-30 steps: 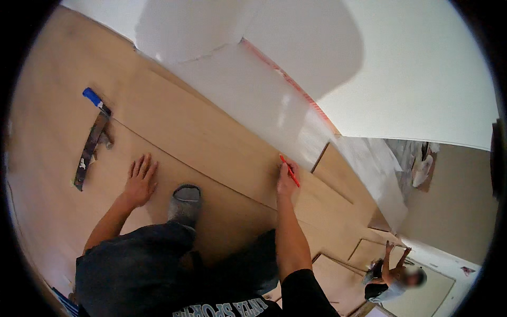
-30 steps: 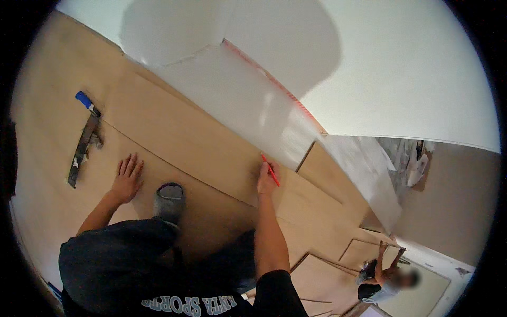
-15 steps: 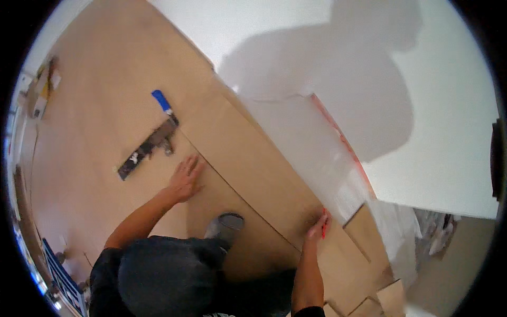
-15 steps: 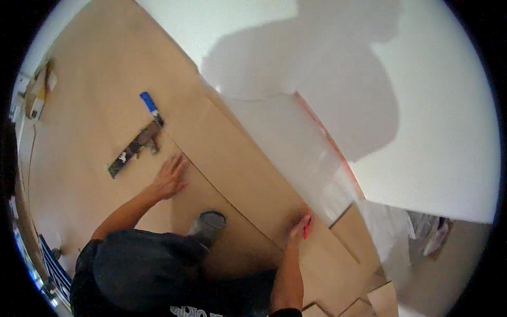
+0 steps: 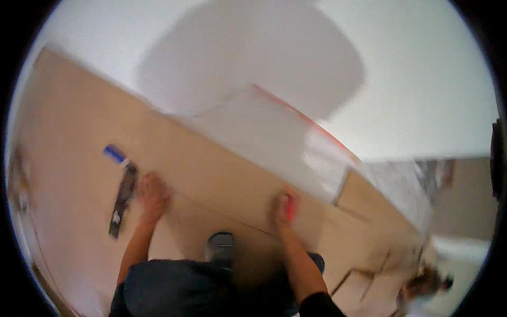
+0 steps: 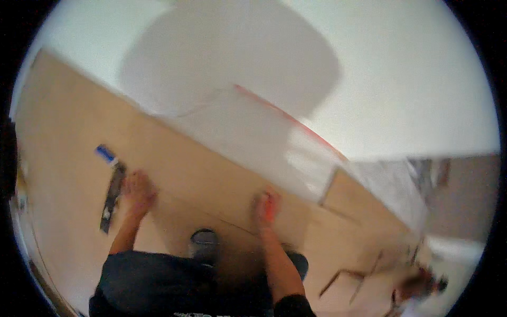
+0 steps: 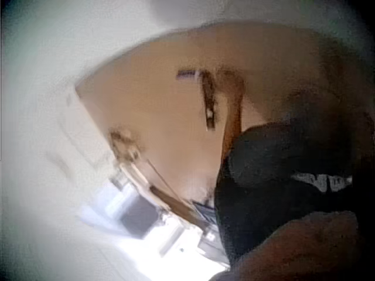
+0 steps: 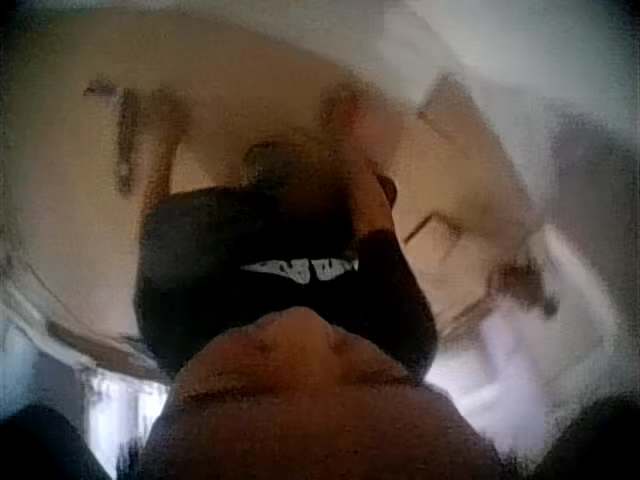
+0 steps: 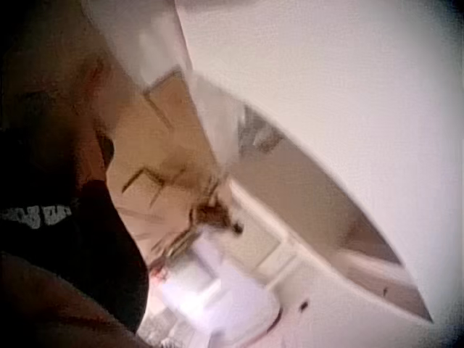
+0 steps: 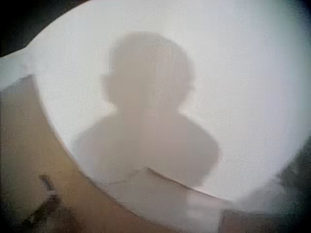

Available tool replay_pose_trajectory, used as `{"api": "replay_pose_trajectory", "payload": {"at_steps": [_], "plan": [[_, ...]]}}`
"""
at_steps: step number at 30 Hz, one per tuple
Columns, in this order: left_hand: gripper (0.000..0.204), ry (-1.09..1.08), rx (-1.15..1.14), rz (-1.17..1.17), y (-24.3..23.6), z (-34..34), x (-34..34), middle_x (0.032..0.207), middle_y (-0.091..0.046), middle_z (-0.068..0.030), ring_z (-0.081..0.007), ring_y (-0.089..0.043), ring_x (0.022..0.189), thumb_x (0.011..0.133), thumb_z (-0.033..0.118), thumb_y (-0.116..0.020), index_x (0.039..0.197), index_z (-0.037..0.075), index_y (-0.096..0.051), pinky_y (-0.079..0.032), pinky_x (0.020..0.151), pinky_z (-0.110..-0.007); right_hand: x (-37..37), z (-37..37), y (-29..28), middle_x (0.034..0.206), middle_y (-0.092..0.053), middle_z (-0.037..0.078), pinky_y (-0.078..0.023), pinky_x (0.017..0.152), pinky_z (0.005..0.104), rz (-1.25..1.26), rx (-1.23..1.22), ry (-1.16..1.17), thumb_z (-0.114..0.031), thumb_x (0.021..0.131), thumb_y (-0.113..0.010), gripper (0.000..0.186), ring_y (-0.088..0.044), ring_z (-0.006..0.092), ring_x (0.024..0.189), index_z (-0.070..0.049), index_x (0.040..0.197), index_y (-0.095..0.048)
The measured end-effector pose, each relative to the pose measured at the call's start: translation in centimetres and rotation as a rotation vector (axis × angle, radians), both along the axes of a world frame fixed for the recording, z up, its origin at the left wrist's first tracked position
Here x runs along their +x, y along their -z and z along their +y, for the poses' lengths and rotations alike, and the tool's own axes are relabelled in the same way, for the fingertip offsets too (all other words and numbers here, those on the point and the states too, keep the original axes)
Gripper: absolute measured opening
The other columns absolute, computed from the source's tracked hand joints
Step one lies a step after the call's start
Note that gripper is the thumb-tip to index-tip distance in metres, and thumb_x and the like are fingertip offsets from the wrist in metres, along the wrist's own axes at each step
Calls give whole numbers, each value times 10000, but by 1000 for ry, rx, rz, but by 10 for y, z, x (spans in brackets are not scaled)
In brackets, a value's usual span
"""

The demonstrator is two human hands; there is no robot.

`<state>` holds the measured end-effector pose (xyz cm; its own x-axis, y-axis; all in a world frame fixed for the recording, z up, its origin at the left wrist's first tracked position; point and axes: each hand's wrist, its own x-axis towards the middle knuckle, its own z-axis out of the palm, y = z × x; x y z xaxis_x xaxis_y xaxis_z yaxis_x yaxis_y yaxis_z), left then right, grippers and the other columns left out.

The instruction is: The person picks up a laminate plank, places it onto the floor, and marks a line on the surface with a pencil.

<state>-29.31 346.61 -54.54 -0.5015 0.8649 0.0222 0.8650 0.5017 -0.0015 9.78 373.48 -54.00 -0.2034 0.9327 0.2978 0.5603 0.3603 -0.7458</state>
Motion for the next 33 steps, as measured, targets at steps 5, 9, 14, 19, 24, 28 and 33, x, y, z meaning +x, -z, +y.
{"api": "replay_pose_trajectory", "payload": {"at_steps": [5,9,14,19,24,28,33], "plan": [[821,-225,-299,-47,-49,15,-38,1643,-254,-170,-306,-169,1542,935,356,-657,1576,35,-255,-178,1208,-531,-57,5,0,1217,-631,188,-490,935,445,158,-226,-95,-98,916,-624,317,-602,361,1058,-75,1230,-585],[755,-240,-513,14,-64,27,-44,1659,-240,-142,-278,-167,1547,991,396,-577,1584,56,-256,-170,1216,-501,-65,-13,46,1138,-610,154,-525,764,373,269,-470,16,-202,919,-657,275,-623,267,946,-95,1165,-598],[801,-187,-681,57,-98,51,-43,1663,-231,-140,-285,-184,1543,980,463,-567,1596,72,-237,-152,1227,-504,-162,-30,4,1084,-600,125,-515,579,348,685,-1007,36,-402,945,-633,367,-641,184,789,-104,1158,-623],[864,24,-591,-53,-75,69,10,1673,-153,-188,-357,-169,1538,974,509,-550,1613,75,-164,-171,1218,-540,-198,-50,9,954,-635,118,-520,645,361,368,-241,-85,-285,938,-641,291,-637,223,797,-84,1148,-625],[937,28,-386,-124,-63,55,-36,1684,-106,-175,-361,-146,1542,938,444,-633,1620,70,-111,-128,1226,-542,-110,-25,-23,1180,-591,177,-456,957,467,559,-1367,-357,-241,933,-632,512,-570,343,1096,-4,1367,-498],[958,-20,-406,-87,-72,47,-60,1692,-82,-152,-364,-138,1543,928,466,-644,1622,81,-108,-147,1224,-553,-41,-13,-88,1569,-303,288,-293,1162,559,-732,-502,-236,-346,940,-605,724,-307,433,1451,13,1512,-345],[956,-62,-460,-147,-76,69,-47,1692,-80,-149,-345,-145,1546,943,510,-611,1621,77,-94,-137,1228,-550,7,-31,-66,1587,-237,340,-274,1146,629,-812,-480,-86,-359,896,-687,810,-283,493,1455,7,1521,-326]]}}
